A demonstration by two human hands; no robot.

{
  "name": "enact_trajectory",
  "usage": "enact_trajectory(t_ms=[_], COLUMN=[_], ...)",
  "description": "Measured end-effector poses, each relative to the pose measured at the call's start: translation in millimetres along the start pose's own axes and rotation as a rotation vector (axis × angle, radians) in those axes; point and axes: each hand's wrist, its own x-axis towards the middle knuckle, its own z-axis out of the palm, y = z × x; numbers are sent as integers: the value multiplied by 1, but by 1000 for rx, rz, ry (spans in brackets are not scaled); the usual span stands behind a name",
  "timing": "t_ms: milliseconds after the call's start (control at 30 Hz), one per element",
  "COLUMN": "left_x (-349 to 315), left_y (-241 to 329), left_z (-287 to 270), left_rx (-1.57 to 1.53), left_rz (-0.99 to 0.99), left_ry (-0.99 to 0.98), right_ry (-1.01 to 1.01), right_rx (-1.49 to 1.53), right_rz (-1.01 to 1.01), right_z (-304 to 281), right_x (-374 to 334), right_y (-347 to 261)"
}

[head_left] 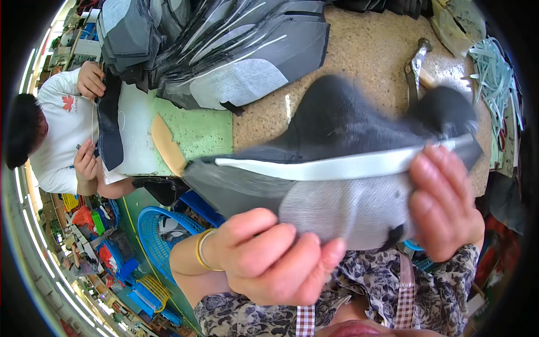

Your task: Assembling and hammering black leather shoe components at a factory workbench.

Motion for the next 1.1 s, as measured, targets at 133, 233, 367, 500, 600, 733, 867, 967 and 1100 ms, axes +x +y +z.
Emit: enact_trajectory(t_ms=[133, 233, 367, 500, 600, 733, 867, 967, 1100], left_x=[5, 20, 29, 31, 16, 2, 13, 5, 15], left_y=[-15, -39, -69, -71, -22, 14, 12, 11, 6], left_z=[10, 47, 76, 74, 58, 56, 58, 65, 68], left_rx=[-457, -203, -79, -331, -219, -41, 100, 149, -33], left_rz=[-456, -502, -595, -512, -337, -323, -277, -137, -105], left_ry=[-570, -448, -701, -662, -708, -668, -738, -742, -820], right_ry=[-562, -458, -435, -423, -440, -319, -416, -462, -471], right_rx=[241, 225, 159, 130, 171, 235, -62, -24, 147], right_rz=[253, 190, 193, 229, 244, 98, 350, 358, 367], right_z=[17, 18, 27, 29, 24, 5, -17, -16, -20], right_x=[-45, -51, -48, -53, -58, -61, -71, -94, -113], right_y=[-3, -6, -8, -11, -7, -2, -5, -3, 9])
